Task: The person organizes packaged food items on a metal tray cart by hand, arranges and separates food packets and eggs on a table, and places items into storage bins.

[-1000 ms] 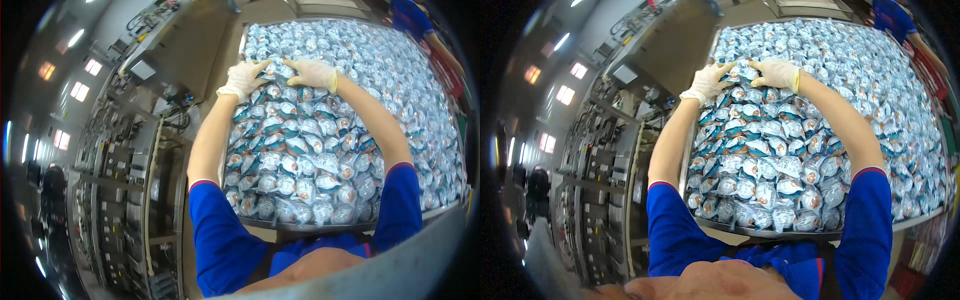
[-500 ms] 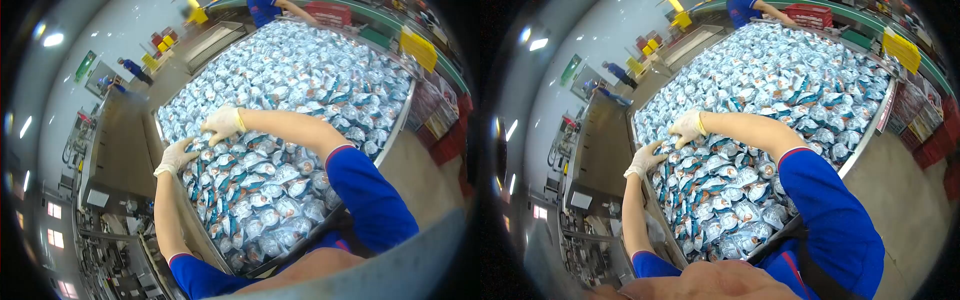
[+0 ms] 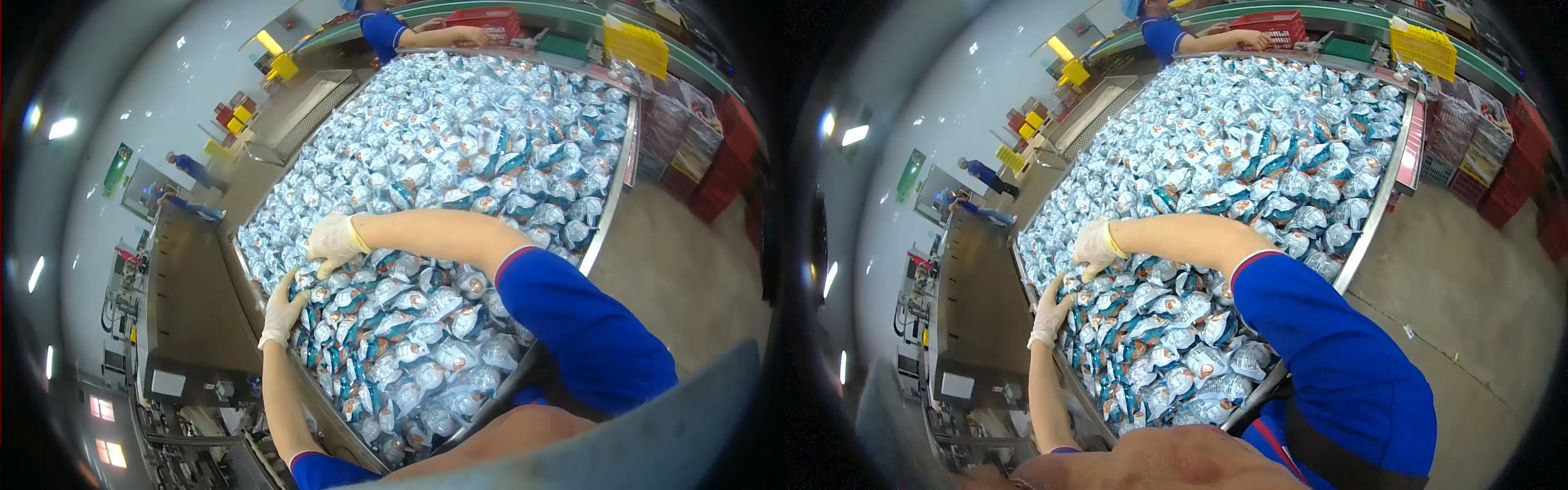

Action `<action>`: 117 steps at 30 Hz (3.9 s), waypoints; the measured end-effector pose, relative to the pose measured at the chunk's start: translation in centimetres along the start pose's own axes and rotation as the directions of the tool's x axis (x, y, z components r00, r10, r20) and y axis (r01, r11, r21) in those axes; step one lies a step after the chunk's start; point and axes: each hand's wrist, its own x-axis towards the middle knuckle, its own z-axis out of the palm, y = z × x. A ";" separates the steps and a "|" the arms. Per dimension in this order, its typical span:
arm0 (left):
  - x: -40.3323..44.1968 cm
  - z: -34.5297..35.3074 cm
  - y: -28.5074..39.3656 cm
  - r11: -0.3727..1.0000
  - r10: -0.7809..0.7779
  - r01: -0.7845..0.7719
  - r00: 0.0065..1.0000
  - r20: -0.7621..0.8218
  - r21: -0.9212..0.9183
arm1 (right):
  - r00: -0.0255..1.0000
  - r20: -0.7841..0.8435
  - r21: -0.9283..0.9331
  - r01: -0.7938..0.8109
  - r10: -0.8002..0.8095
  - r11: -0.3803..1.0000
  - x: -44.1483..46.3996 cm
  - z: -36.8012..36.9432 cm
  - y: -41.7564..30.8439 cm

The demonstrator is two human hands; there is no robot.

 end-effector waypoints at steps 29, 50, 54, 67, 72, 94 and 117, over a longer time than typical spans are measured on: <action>-0.2 0.2 6.4 0.907 -0.238 0.226 0.971 -0.010 0.357 | 0.781 -0.608 0.083 0.238 -0.140 0.968 -0.7 0.4 3.4; 3.8 6.8 8.7 0.880 0.200 -0.045 0.938 -0.283 0.473 | 0.941 -0.095 0.607 -0.203 0.324 0.768 -8.8 -5.1 6.1; 3.5 6.6 9.0 0.888 0.305 -0.154 0.902 -0.305 0.433 | 0.973 -0.097 0.261 -0.178 0.210 0.949 -12.4 -1.7 5.8; 5.5 8.3 14.3 0.876 0.451 -0.437 0.892 -0.028 0.204 | 0.959 -0.197 0.006 -0.205 0.203 0.979 -12.0 1.4 1.9; 5.7 8.2 14.7 0.838 0.445 -0.443 0.893 0.072 0.318 | 0.977 -0.091 -0.088 -0.200 0.192 0.976 -9.5 2.3 2.8; 14.2 12.9 57.4 0.767 0.532 -0.492 0.846 0.021 0.412 | 0.862 -0.229 0.256 -0.395 0.452 0.882 -79.7 -19.0 -1.4; 39.9 54.1 108.0 0.386 0.546 -0.875 0.471 0.692 0.291 | 0.025 0.284 0.252 -0.966 0.959 -0.049 -122.6 -3.3 22.5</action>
